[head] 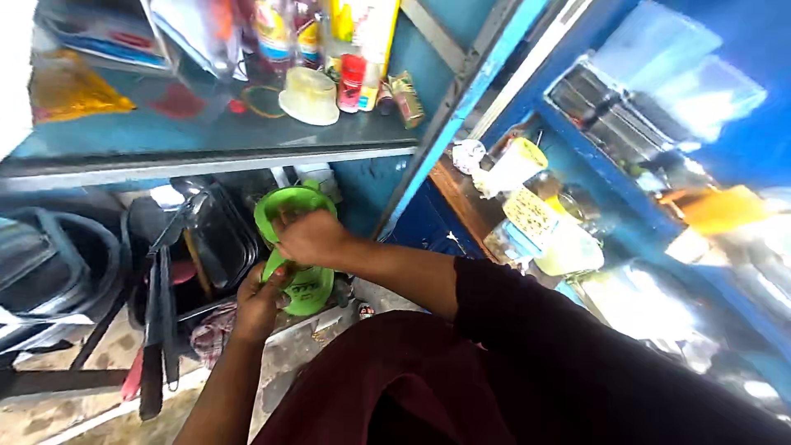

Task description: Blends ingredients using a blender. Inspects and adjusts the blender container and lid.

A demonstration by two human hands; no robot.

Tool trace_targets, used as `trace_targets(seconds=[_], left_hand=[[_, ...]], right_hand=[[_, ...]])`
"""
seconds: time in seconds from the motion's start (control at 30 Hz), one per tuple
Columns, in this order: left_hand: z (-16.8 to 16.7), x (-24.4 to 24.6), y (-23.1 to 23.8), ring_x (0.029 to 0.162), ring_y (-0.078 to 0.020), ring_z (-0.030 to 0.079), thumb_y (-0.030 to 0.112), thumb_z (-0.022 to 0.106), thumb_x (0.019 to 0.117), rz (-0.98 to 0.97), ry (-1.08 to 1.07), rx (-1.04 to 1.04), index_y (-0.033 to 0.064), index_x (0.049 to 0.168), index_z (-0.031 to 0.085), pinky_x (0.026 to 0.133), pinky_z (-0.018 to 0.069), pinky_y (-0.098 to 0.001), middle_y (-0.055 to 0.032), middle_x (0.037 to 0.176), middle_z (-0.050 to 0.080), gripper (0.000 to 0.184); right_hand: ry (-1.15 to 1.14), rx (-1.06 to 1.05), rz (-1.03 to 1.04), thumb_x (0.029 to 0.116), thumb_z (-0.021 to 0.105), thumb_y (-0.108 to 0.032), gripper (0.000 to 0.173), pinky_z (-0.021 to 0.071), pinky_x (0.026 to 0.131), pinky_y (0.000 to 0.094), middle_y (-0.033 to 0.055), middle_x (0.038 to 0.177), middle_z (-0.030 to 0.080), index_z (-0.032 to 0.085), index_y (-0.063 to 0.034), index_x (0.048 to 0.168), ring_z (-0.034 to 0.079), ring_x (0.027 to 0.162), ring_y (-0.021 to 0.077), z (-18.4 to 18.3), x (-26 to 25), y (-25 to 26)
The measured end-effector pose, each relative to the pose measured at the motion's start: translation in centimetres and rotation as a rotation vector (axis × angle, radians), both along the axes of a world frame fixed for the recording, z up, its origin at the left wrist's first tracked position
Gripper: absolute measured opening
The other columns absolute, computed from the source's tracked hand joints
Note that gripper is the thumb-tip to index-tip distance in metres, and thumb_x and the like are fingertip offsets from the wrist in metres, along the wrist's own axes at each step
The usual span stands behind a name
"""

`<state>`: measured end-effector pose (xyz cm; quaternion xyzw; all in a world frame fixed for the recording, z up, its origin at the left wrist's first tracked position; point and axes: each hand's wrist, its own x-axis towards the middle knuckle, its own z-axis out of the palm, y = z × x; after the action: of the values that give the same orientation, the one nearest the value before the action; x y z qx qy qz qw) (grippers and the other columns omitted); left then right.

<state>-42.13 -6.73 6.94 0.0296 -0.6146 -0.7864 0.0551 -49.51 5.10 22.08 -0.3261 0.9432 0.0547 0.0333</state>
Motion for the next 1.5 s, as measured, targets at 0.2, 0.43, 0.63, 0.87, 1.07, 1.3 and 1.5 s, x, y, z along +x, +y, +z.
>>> trace_targets(seconds=[0.2,0.43,0.63,0.87,1.07,1.3,1.5], left_hand=[[0.1,2.2,0.4,0.087,-0.0051,0.065,0.010,0.047,0.0993,0.097,0.100,0.148,0.0083,0.109,0.059,0.086,0.0564,-0.0291,0.0066,0.093,0.066,0.015],[1.6,7.3,-1.4,0.089,-0.0044,0.065,0.027,0.066,0.0937,0.190,0.270,0.013,0.0123,0.103,0.066,0.084,0.0566,-0.0284,0.0082,0.095,0.068,0.018],[2.7,13.9,-1.2,0.091,-0.0037,0.064,0.045,0.073,0.0903,0.337,0.306,-0.032,0.0183,0.104,0.069,0.085,0.0551,-0.0273,0.0103,0.098,0.067,0.030],[5.8,20.3,2.9,0.090,0.0008,0.062,0.050,0.073,0.0890,0.504,0.311,-0.144,0.0257,0.102,0.070,0.081,0.0533,-0.0216,0.0154,0.097,0.067,0.028],[8.9,24.5,7.4,0.094,0.0015,0.063,0.049,0.072,0.0910,0.598,0.372,-0.202,0.0273,0.107,0.071,0.082,0.0531,-0.0202,0.0153,0.103,0.069,0.027],[11.9,27.2,13.1,0.103,-0.0015,0.064,0.044,0.071,0.0940,0.616,0.463,-0.188,0.0238,0.115,0.071,0.090,0.0534,-0.0225,0.0114,0.111,0.070,0.029],[12.8,27.1,15.5,0.105,-0.0021,0.064,0.041,0.069,0.0957,0.587,0.485,-0.150,0.0232,0.117,0.070,0.093,0.0529,-0.0233,0.0105,0.112,0.070,0.027]], right_hand=[[-0.021,-0.166,-0.101,0.1069,0.049,-0.034,0.039,0.0572,0.086,0.0565,0.0146,0.123,0.071,0.065,-0.0088,0.132,0.070,0.110,0.0340,8.0,-0.4,1.0],[-0.018,-0.738,-0.077,0.1086,0.046,-0.028,0.037,0.0573,0.081,0.0484,0.0143,0.096,0.073,0.072,-0.0027,0.114,0.071,0.089,0.0255,11.0,2.9,5.9],[-0.306,-1.145,-0.122,0.1106,0.039,-0.027,0.037,0.0614,0.076,0.0333,0.0035,0.095,0.073,0.069,-0.0067,0.119,0.071,0.084,0.0090,9.2,6.2,10.8],[-0.828,-1.506,-0.376,0.1121,0.030,-0.029,0.041,0.0619,0.087,0.0402,0.0049,0.108,0.072,0.065,-0.0088,0.122,0.071,0.100,0.0161,6.2,8.3,20.8],[-1.145,-1.655,-0.440,0.1118,0.018,-0.034,0.048,0.0624,0.086,0.0389,0.0033,0.105,0.073,0.062,-0.0161,0.117,0.071,0.099,0.0142,4.1,7.6,29.4],[-1.427,-1.642,-0.475,0.1109,0.020,-0.034,0.048,0.0641,0.080,0.0410,0.0086,0.109,0.073,0.062,-0.0135,0.118,0.072,0.100,0.0190,0.6,6.2,31.5],[-1.700,-1.728,-0.303,0.1105,0.022,-0.036,0.048,0.0648,0.082,0.0443,0.0134,0.119,0.071,0.062,-0.0128,0.124,0.072,0.107,0.0242,0.1,5.7,31.8]])
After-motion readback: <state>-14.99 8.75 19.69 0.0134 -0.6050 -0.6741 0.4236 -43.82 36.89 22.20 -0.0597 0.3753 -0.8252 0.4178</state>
